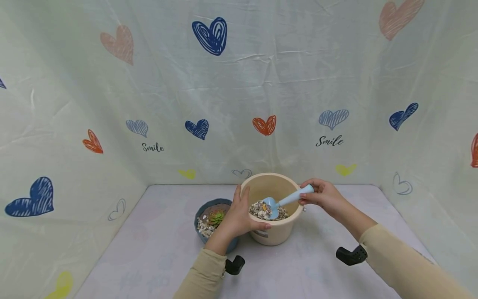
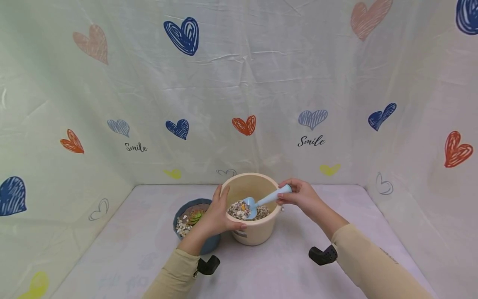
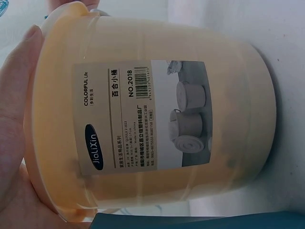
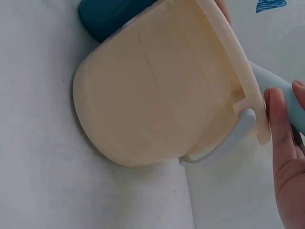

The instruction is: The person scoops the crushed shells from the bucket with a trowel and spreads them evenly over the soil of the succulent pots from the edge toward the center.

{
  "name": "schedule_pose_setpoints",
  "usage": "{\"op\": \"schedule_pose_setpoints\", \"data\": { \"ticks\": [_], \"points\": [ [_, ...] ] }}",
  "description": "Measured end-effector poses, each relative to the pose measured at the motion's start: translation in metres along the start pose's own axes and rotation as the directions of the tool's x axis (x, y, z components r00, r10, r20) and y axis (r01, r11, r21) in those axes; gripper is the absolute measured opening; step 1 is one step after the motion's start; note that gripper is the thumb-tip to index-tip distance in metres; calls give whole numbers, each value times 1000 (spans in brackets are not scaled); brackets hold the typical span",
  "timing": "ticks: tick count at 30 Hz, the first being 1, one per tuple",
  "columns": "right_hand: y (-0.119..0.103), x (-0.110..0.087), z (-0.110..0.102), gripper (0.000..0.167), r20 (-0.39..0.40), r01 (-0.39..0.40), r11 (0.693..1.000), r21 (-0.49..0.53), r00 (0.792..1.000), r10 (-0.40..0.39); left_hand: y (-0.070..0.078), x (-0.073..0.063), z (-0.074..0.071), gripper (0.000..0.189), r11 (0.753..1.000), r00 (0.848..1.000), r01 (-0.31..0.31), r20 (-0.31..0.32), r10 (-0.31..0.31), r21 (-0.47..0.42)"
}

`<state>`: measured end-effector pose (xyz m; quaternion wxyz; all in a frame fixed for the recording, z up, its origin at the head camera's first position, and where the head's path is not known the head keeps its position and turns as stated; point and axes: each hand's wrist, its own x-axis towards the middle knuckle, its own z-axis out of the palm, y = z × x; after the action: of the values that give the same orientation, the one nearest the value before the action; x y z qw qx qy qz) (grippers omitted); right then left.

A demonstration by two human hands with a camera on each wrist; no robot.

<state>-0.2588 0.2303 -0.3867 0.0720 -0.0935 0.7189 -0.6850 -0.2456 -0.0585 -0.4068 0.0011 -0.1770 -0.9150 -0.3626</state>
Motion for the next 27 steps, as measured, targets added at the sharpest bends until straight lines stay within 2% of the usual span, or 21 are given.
{"op": "schedule_pose_setpoints", "data": {
  "ticks": [20,27],
  "points": [
    [-3,-10,-7,37,-49,44,999,-22,998,-45,1,-1,-1,132,1000,1000,-7,-1,7,3],
    [-6,-13,-8,30,-72,63,998,11,996,-62,1,-1,-1,132,1000,1000,-1,-4,1,-5]
  ]
}}
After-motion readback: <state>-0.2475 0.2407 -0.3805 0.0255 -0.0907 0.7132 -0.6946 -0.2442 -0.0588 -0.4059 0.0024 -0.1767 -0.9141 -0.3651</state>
